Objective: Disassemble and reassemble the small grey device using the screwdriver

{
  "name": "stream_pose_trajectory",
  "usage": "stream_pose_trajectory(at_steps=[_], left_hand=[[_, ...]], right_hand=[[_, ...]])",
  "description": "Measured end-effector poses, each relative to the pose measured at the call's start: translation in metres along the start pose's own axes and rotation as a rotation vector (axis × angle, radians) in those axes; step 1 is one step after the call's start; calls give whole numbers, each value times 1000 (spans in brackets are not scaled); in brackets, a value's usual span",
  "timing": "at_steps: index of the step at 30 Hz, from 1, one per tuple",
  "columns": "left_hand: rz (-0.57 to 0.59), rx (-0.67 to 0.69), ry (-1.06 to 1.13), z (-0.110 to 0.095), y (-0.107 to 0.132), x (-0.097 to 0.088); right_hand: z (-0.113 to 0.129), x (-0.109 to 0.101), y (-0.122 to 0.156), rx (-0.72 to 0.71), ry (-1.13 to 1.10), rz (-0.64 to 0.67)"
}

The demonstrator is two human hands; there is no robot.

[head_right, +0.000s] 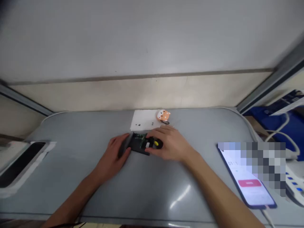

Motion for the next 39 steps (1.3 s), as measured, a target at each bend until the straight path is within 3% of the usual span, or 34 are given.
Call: stream_pose_trajectory(at_steps=[25, 39], left_hand=[[-46, 78, -20, 0, 1, 0], [-61, 101, -22, 1, 1, -1]], right_hand=[[-2, 17, 0, -99, 53, -77], [-6, 16, 1, -24, 141, 159]])
Point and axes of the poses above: each hand's wrist, its own y-axis away from the middle knuckle, its own x-axis out of the palm, z = x × y, the point moved 1 cm from there along -y, towards the middle knuckle, and after that the axes turned 15 degrees about -y, right-handed, at the moved point
